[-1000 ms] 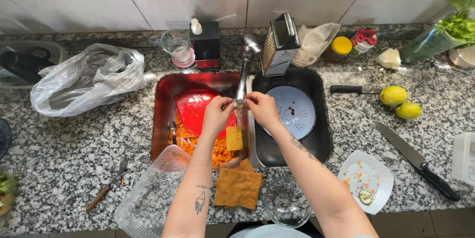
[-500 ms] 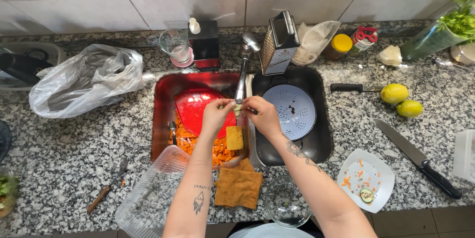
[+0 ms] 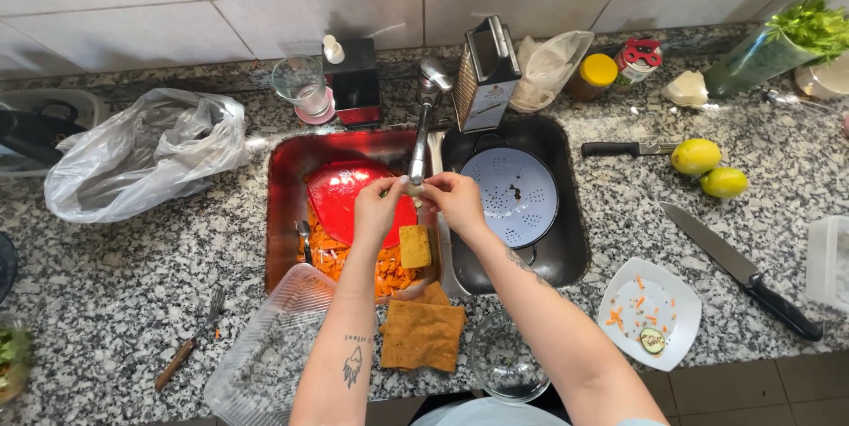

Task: The person handles a lemon and a plastic bag before moving to the sink. They wash sliced cucumbers and carrots under running water, transferring them from a white plate into a clear plastic container. The person also rinses the plate and the container lid.

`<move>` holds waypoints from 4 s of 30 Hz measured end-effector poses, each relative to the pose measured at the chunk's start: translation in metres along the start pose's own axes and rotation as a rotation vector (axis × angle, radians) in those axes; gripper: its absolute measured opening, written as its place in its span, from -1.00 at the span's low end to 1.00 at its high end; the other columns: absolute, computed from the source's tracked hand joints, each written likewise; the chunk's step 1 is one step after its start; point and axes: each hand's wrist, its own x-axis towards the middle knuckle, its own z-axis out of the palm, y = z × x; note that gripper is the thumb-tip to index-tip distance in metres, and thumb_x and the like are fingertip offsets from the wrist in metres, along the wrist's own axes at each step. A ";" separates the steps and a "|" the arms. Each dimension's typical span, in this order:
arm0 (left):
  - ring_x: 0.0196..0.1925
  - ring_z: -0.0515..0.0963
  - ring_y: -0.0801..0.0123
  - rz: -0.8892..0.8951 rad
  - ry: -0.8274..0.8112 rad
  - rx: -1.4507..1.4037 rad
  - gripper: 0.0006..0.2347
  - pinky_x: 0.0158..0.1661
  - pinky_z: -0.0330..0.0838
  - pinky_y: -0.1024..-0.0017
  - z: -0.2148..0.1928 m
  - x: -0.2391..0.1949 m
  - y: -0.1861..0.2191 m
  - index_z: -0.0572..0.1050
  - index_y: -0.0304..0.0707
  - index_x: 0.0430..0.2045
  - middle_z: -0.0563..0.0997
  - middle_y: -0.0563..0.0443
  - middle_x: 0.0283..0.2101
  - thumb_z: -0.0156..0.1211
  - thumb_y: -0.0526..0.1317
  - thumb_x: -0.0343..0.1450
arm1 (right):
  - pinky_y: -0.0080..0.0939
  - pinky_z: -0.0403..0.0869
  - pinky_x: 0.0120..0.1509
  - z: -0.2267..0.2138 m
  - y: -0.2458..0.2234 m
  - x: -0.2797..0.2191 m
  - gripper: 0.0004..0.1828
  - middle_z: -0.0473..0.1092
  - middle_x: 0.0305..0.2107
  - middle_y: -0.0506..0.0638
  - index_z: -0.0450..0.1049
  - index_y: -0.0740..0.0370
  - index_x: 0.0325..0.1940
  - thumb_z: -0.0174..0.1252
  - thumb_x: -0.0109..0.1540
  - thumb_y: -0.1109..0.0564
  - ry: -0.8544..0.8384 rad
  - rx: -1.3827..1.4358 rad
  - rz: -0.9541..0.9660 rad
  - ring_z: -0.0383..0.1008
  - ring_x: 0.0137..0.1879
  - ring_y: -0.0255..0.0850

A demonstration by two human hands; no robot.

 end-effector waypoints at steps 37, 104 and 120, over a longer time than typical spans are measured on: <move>-0.78 0.32 0.64 -0.228 -0.157 -0.456 -0.93 -0.80 0.10 0.78 0.028 0.023 -0.033 0.46 -0.19 -0.42 0.30 0.19 -0.72 0.07 -0.28 0.30 | -0.28 0.42 -0.28 -0.273 0.023 -0.187 -0.67 0.51 -0.44 0.07 0.42 0.14 -0.21 0.35 0.00 0.14 0.543 -0.614 0.281 0.53 -0.44 -0.13; -0.41 0.59 0.42 -0.063 -0.015 0.009 -0.89 -0.30 0.42 0.48 -0.003 -0.011 0.001 0.61 0.05 -0.47 0.59 0.12 -0.60 0.27 -0.10 0.22 | -0.40 0.50 -0.31 0.019 0.013 -0.014 -0.80 0.49 -0.44 0.00 0.45 0.18 -0.13 0.14 0.21 0.07 -0.097 0.346 0.135 0.53 -0.33 -0.29; -0.18 0.58 0.25 -0.025 -0.066 0.247 -0.87 -0.13 0.45 0.30 -0.013 -0.007 -0.001 0.58 0.28 -0.35 0.62 0.17 -0.41 0.14 -0.02 0.31 | -0.43 0.49 -0.43 -0.001 0.029 0.023 -0.86 0.49 -0.55 -0.02 0.57 0.11 -0.30 0.23 0.06 0.23 0.022 -0.147 -0.064 0.48 -0.46 -0.35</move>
